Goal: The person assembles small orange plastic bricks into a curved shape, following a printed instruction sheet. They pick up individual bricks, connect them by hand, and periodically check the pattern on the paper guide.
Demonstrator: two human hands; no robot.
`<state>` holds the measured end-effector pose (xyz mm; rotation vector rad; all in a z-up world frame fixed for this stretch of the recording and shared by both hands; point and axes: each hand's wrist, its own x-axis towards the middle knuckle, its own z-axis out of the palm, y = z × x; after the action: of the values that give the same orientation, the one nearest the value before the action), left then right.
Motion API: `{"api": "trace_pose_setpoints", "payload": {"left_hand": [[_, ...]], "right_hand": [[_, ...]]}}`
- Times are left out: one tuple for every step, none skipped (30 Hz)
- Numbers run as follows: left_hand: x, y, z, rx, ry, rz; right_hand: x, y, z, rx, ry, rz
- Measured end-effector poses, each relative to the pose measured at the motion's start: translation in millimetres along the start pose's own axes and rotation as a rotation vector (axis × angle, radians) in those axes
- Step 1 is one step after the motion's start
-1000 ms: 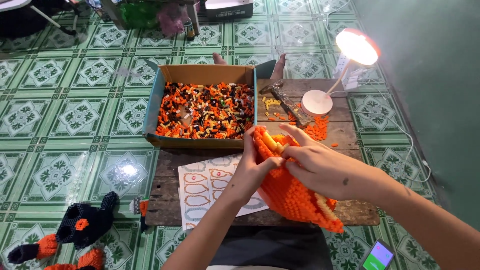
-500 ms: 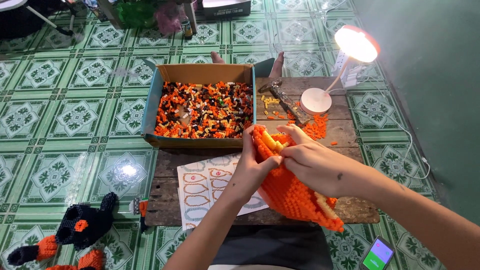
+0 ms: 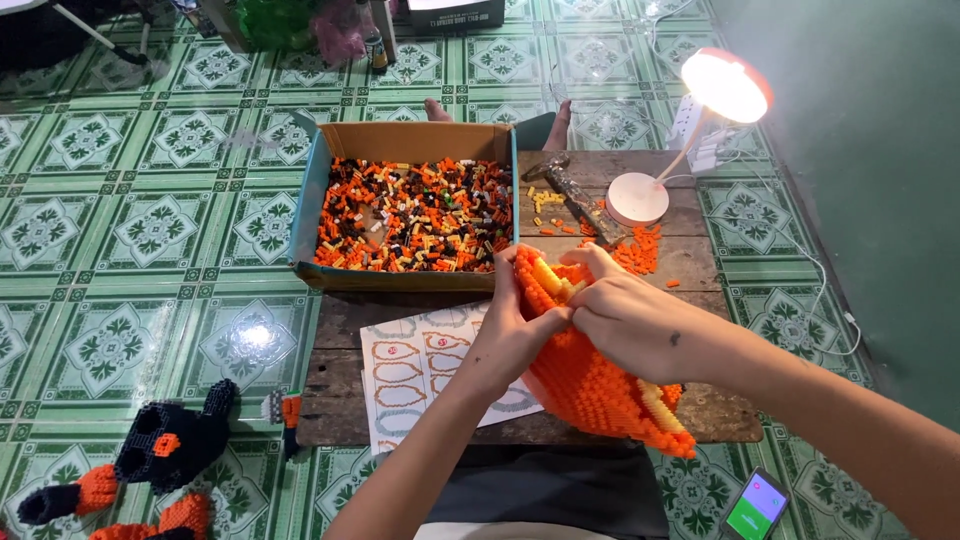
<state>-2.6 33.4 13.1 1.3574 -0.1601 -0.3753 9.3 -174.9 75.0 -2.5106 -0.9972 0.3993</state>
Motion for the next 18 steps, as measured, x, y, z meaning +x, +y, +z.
{"api": "trace_pose_setpoints", "payload": {"left_hand": [[-2, 2, 2, -0.001, 0.0, 0.001], [-3, 4, 3, -0.013, -0.004, -0.008], [-4, 7, 4, -0.024, -0.007, -0.017], [-6, 10, 3, -0.024, -0.009, -0.012], [-7, 14, 3, -0.024, -0.026, 0.001], [-10, 14, 2, -0.023, -0.045, 0.004], [-9, 10, -1, -0.024, -0.048, 0.0], [-7, 7, -4, -0.024, -0.045, 0.07], [-7, 3, -7, -0.025, -0.041, 0.141], [-8, -2, -6, -0.024, -0.04, 0.143], [-9, -6, -6, 0.072, 0.018, 0.138], [-10, -11, -6, 0.168, 0.083, 0.134], [-19, -16, -1, 0.169, 0.089, 0.137], [-28, -22, 4, 0.166, 0.101, 0.227], [-37, -28, 10, 0.163, 0.112, 0.316], [-47, -38, 17, 0.165, 0.111, 0.317], [-57, -47, 23, 0.182, 0.155, 0.344], [-66, -56, 29, 0.199, 0.198, 0.371]], "right_hand": [[3, -18, -11, -0.001, 0.0, 0.0], [8, -35, -24, 0.119, -0.095, 0.199], [13, -53, -36, 0.24, -0.185, 0.4], [11, -59, -42, 0.236, -0.182, 0.4], [8, -64, -46, 0.219, -0.179, 0.429], [5, -70, -49, 0.21, -0.179, 0.462], [-1, -57, -38, 0.214, -0.18, 0.466], [-7, -45, -29, 0.151, -0.102, 0.368], [-13, -34, -19, 0.088, -0.024, 0.27], [-16, -35, -19, 0.086, -0.023, 0.268], [-19, -37, -19, 0.057, 0.06, 0.27], [-21, -39, -20, 0.028, 0.14, 0.267], [-25, -38, -21, 0.025, 0.139, 0.261], [-29, -38, -22, 0.069, 0.249, 0.191], [-34, -37, -22, 0.113, 0.358, 0.121], [-41, -27, -17, 0.113, 0.36, 0.122], [-47, -17, -11, 0.196, 0.42, 0.045], [-53, -7, -6, 0.28, 0.482, -0.033]]}}
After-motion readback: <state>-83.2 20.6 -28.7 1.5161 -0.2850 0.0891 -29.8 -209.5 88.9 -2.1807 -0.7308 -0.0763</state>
